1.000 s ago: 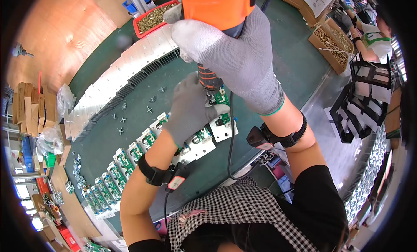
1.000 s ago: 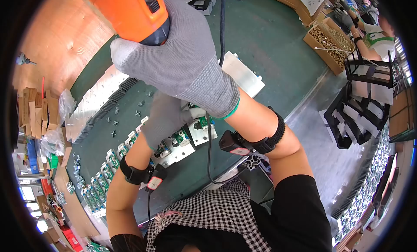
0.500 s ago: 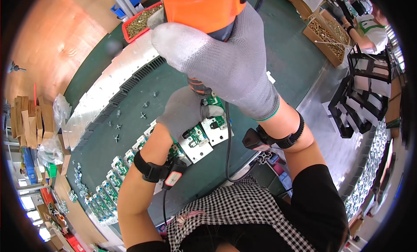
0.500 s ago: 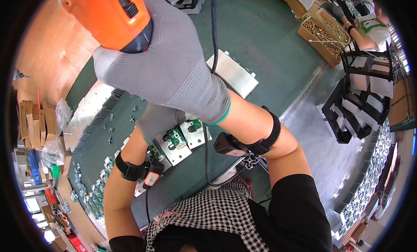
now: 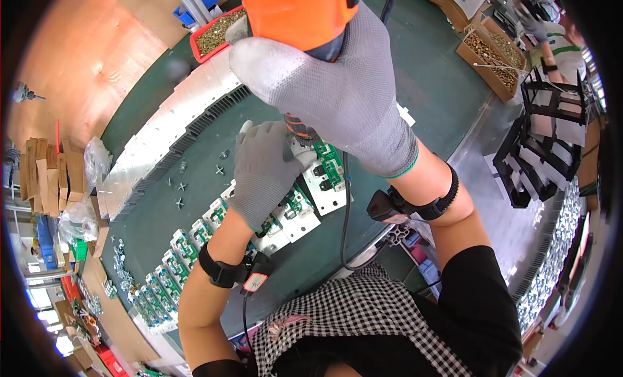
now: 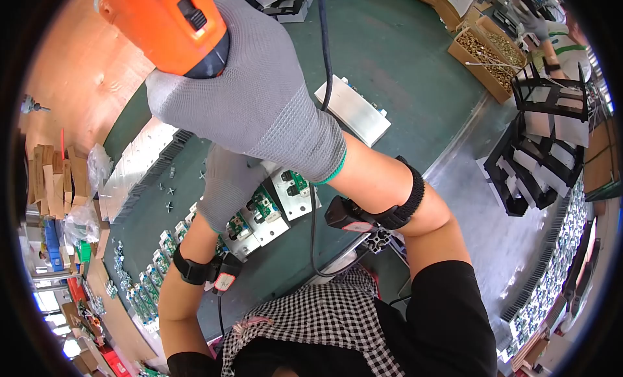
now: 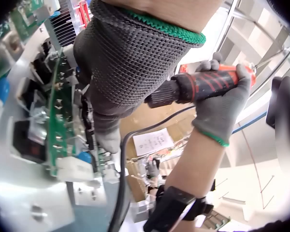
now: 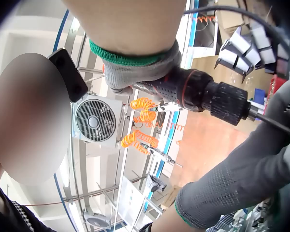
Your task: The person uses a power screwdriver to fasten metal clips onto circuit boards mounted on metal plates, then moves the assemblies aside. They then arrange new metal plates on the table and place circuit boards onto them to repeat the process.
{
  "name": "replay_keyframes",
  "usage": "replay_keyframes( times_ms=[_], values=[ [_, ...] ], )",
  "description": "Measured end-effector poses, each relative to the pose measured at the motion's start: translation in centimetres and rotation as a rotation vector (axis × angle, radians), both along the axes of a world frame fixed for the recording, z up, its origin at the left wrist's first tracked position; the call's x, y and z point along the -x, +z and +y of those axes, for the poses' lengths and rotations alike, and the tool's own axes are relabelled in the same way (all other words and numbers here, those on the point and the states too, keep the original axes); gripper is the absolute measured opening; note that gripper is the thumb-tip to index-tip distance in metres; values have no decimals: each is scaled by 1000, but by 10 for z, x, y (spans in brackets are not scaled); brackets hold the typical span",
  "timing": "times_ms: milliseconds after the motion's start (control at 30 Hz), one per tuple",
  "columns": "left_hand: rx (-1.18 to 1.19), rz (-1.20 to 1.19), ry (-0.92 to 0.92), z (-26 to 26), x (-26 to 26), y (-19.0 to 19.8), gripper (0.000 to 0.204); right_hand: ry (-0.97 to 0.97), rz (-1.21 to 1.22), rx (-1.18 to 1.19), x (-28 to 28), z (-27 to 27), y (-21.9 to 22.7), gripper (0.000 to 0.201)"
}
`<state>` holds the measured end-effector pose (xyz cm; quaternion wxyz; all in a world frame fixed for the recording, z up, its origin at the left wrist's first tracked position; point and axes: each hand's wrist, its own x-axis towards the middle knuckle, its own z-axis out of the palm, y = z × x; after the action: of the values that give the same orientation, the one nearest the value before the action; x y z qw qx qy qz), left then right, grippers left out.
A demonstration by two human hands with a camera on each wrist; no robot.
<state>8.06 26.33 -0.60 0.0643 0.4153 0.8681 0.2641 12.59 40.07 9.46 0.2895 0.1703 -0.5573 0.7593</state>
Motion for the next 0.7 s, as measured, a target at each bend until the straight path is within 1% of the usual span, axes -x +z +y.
replay_keyframes(
  times_ms=[67,267,333,400,467,567,700],
  values=[
    [-39,40,46,-6,-5,-1,30,12,3,4,1,-1,0,39],
    [-74,21,25,-4,-10,4,19,49,-6,30,3,-1,0,39],
    [-96,45,11,-3,-10,5,18,64,-9,43,3,-1,1,39],
    [-109,79,-12,-2,-9,5,18,42,57,57,6,-4,-2,38],
    [-112,120,-42,-3,-8,4,18,41,48,41,6,-3,-3,38],
    [-81,38,-7,-3,-9,6,18,38,36,18,4,-3,-1,37],
    [-48,20,25,-3,-10,6,20,22,25,-6,1,-1,-1,36]
  ],
)
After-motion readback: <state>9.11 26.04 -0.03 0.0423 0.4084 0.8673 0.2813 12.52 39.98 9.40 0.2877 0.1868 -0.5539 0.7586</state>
